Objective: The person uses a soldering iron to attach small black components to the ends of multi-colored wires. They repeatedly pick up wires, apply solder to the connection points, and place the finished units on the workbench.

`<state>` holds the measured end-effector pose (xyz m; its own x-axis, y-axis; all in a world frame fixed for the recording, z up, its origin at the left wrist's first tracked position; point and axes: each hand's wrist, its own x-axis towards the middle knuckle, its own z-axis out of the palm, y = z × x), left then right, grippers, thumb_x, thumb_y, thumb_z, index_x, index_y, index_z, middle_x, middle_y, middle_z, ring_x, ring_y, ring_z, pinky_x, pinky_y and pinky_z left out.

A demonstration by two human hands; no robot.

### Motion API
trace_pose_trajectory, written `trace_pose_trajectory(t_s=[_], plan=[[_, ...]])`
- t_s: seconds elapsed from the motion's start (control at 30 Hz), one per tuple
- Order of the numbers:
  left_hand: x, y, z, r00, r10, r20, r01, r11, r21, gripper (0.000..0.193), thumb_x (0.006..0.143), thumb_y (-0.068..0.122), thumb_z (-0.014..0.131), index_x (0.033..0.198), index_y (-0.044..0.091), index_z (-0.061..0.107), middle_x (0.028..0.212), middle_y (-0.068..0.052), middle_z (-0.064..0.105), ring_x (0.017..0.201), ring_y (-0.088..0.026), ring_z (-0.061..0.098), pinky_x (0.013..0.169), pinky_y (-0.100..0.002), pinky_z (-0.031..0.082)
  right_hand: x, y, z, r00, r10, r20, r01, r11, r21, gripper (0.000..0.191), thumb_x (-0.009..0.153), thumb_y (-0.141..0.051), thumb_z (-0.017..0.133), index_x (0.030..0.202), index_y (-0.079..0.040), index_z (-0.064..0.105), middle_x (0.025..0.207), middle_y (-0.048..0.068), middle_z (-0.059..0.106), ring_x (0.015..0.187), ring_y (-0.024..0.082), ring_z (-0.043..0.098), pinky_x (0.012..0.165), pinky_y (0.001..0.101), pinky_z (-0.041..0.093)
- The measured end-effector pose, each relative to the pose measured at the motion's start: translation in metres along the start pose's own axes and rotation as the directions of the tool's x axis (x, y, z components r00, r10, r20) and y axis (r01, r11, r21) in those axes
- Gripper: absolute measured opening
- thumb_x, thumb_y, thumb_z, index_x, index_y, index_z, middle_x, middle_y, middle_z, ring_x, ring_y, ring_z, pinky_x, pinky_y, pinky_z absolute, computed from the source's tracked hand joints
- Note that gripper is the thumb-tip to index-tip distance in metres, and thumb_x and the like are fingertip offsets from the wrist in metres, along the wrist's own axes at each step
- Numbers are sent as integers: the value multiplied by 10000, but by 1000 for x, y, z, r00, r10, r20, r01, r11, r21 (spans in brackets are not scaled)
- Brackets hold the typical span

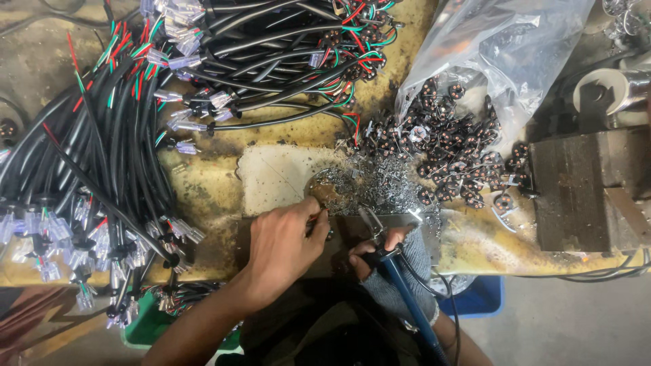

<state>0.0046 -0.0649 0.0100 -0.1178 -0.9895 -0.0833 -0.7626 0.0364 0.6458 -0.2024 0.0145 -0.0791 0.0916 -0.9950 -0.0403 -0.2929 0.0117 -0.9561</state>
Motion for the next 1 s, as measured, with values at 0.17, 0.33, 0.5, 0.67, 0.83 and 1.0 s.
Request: trace_pose_trajectory(t_s=[0.17,0.33,0.5,0.67,0.83,1.0], plan=[[-7,5,-6,1000,0,-6,-1,999,-48,160,868,196,711,785,61,696,678,-145,690,580,-334,682,544,-443,525,4,-17,-10,997,-70,-13,68,991,-117,411,813,-55,827,964,-104,447,807,-49,686,824,108,629,775,304,481],[-46,7,9,995,-35,-93,12,972,-235,156,929,139,713,810,43,681,689,-116,683,531,-282,666,496,-392,499,-16,-7,-3,991,-94,-95,114,967,227,407,864,-61,845,1022,-109,473,989,58,687,972,132,684,810,292,575],[-69,5,35,953,105,-286,-180,950,-253,105,975,84,699,893,54,640,793,-74,710,673,-268,715,570,-352,536,-29,20,12,933,281,224,-326,401,856,262,928,-10,695,1114,-8,510,1176,195,604,1153,302,608,1034,488,560],[-66,5,34,942,124,-310,-184,968,-171,74,937,85,715,888,49,673,764,-83,707,637,-273,703,540,-357,523,-22,5,10,928,324,184,-304,370,878,182,982,-4,692,1094,29,552,1176,232,635,1078,289,664,939,466,596],[-43,-3,26,963,51,-263,-74,994,-78,137,921,106,731,826,45,653,735,-92,709,584,-252,700,508,-354,517,-7,-27,9,954,-294,-55,276,935,-222,461,769,-179,929,1020,-87,554,966,45,699,838,136,695,703,270,553],[-29,-5,22,964,68,-258,-84,995,-50,151,904,122,734,810,51,640,723,-97,705,592,-275,690,522,-385,513,-2,-28,10,951,-279,-135,231,928,-291,528,715,-227,972,983,-84,540,900,21,656,751,126,643,655,251,521]])
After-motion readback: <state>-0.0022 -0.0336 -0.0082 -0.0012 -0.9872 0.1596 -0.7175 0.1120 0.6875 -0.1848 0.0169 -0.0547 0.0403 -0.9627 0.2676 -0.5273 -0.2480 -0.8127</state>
